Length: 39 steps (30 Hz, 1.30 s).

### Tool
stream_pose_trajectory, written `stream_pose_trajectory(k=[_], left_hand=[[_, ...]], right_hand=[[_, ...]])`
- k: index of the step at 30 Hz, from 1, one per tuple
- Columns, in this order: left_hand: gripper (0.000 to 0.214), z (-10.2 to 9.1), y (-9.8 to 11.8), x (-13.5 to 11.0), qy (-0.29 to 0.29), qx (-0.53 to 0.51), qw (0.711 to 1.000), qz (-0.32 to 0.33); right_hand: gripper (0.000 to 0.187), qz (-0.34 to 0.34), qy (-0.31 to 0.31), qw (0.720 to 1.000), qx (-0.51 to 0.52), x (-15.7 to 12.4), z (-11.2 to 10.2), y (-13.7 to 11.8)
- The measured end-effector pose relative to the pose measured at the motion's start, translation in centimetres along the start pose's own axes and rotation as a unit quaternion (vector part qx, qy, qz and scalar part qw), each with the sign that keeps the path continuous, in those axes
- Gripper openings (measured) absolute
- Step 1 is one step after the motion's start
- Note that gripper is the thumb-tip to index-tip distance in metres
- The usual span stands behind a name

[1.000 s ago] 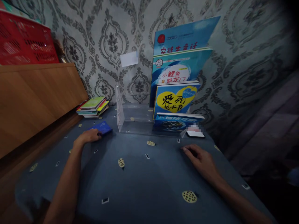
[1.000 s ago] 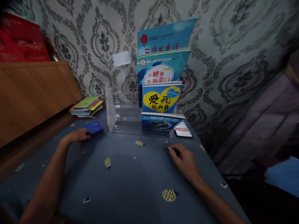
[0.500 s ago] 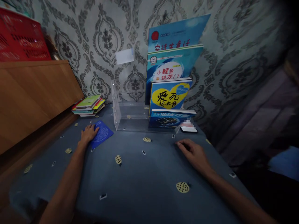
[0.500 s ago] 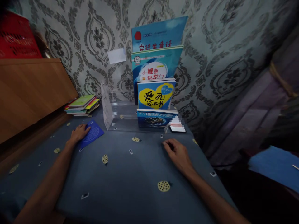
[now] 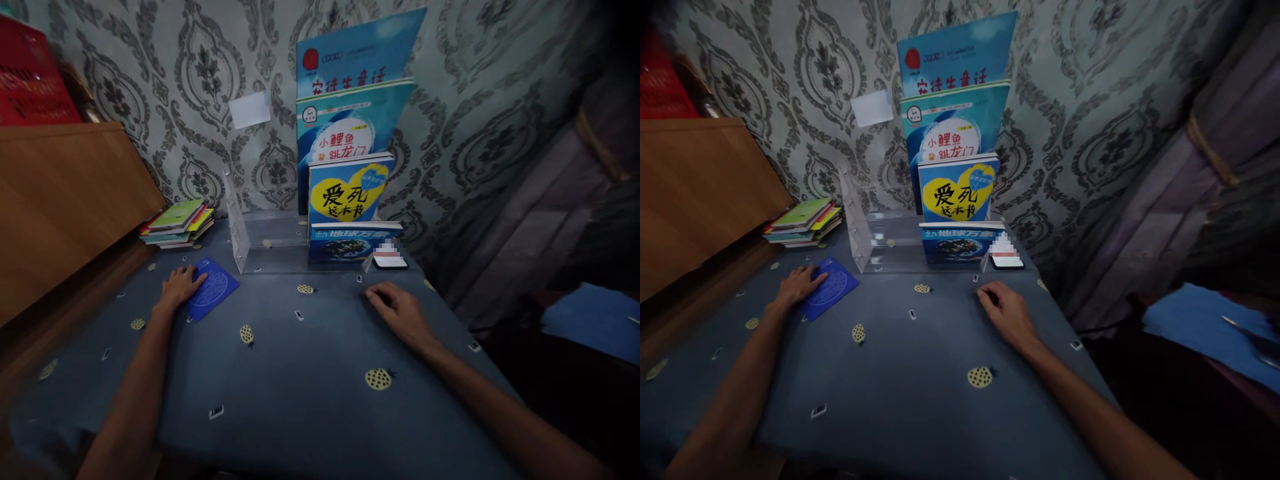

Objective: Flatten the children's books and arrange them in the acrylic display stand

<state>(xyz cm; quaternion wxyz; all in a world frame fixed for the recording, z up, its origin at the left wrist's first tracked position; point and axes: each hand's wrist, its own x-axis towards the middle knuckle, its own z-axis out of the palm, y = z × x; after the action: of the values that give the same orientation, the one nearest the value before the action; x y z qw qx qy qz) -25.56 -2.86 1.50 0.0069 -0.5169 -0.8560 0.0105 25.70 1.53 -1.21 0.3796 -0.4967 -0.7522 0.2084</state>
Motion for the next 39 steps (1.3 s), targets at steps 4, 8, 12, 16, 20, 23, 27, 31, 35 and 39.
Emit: stream_pose_trajectory(k=[4, 8, 12, 16, 20, 23, 27, 31, 35, 39], left_hand=[[0.073, -0.5, 0.4, -1.1, -0.009, 0.013, 1.000, 0.011], [0.075, -1.2, 1.2, -1.9, -0.032, 0.026, 0.999, 0.014], [0.077, -1.6, 2.0, -2.8, -0.031, 0.043, 0.998, 0.031], [0.077, -1.8, 2.9, -4.0, -0.041, 0.061, 0.996, 0.046], [0.077, -2.1, 3.7, -5.1, -0.043, 0.079, 0.994, 0.057], [0.077, -2.4, 4.2, -5.8, -0.051, 0.087, 0.993, 0.064], [0.075, -2.5, 4.3, -6.1, -0.067, 0.077, 0.993, 0.063], [0.078, -2.3, 3.7, -5.5, -0.061, 0.050, 0.995, 0.054], [0.075, -2.5, 3.1, -5.0, -0.068, 0.038, 0.995, 0.058], [0.072, -2.6, 2.8, -4.8, -0.057, 0.044, 0.996, 0.050]], right_hand=[[0.028, -0.006, 0.002, 1.000, -0.002, -0.1, 0.0, 0.0], [0.027, -0.009, 0.002, 1.000, -0.007, -0.2, 0.1, 0.1], [0.024, -0.012, 0.008, 1.000, -0.009, -0.2, 0.3, 0.2], [0.023, -0.010, 0.007, 1.000, -0.010, -0.2, 0.4, 0.3], [0.021, -0.015, 0.006, 1.000, -0.015, -0.3, 0.3, 0.3], [0.020, -0.022, 0.000, 1.000, -0.018, -0.3, 0.2, 0.3], [0.021, -0.023, -0.009, 0.999, -0.022, -0.3, 0.2, 0.3], [0.019, -0.020, -0.007, 1.000, -0.021, -0.4, 0.2, 0.3], [0.019, -0.024, -0.015, 0.999, -0.022, -0.4, 0.2, 0.2], [0.019, -0.026, -0.018, 0.999, -0.028, -0.4, 0.1, 0.1]])
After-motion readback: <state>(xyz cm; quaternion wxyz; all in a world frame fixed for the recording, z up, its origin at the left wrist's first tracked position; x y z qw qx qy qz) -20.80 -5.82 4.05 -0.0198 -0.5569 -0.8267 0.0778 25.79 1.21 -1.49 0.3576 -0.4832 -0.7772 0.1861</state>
